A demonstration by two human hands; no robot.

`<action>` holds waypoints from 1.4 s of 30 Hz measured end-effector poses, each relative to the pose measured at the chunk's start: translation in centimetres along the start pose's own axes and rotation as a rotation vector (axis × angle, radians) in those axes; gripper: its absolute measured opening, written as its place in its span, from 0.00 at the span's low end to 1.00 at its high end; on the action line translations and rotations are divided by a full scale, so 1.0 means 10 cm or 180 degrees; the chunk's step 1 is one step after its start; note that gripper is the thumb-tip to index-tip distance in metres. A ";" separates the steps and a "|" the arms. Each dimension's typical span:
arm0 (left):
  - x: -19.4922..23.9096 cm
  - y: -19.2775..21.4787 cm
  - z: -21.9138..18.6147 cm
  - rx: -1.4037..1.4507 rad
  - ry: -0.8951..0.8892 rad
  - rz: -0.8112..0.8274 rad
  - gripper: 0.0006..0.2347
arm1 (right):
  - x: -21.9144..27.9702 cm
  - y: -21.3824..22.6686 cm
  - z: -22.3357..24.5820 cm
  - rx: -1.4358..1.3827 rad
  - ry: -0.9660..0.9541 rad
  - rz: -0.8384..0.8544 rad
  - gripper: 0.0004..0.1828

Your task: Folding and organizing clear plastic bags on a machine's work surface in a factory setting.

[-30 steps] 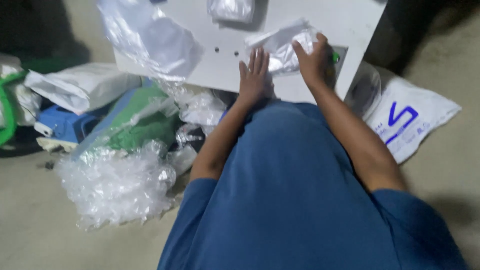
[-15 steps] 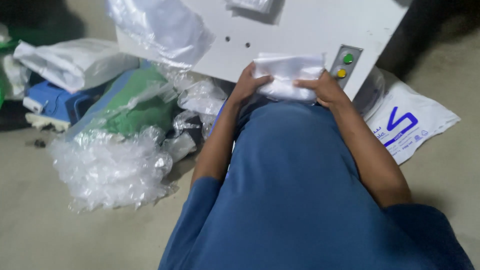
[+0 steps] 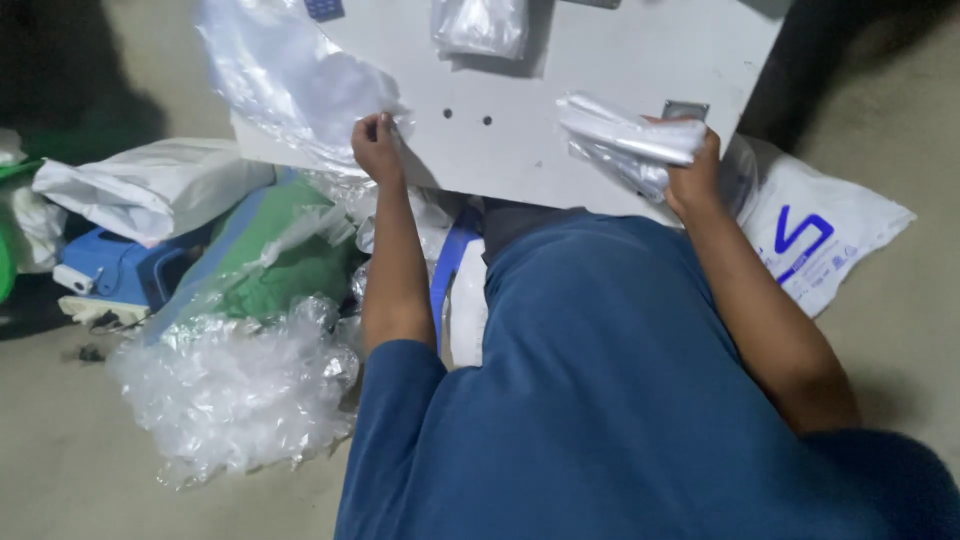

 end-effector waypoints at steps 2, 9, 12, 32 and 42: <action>-0.14 0.01 -0.08 -0.0075 -0.0021 0.0522 0.12 | -0.07 0.05 -0.31 -0.0620 0.0091 -0.0019 0.14; 0.37 0.42 -0.84 -0.0378 -0.0372 0.0436 0.19 | 0.06 -0.07 -0.49 -0.0273 0.0096 -0.0190 0.16; 0.77 0.68 -1.54 -0.0528 -0.1804 0.0476 0.01 | -0.04 -0.09 -0.48 -0.0258 0.0188 -0.0327 0.42; 2.08 -0.72 -0.97 0.2100 0.2283 0.2902 0.08 | -0.08 -0.35 0.04 0.0703 0.0222 0.0671 0.09; 2.32 -1.00 -1.44 0.0657 0.0669 0.2175 0.15 | -0.09 -0.03 -0.26 0.1641 0.0575 0.1204 0.13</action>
Point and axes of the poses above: each hand's wrist, its own x-axis away from the middle knuckle, its own y-axis out of the back of the hand, z = x × y, the point moved 2 cm from there along -x, towards the middle knuckle, and after that the axes turned 11 degrees about y, right-handed, at the moved point
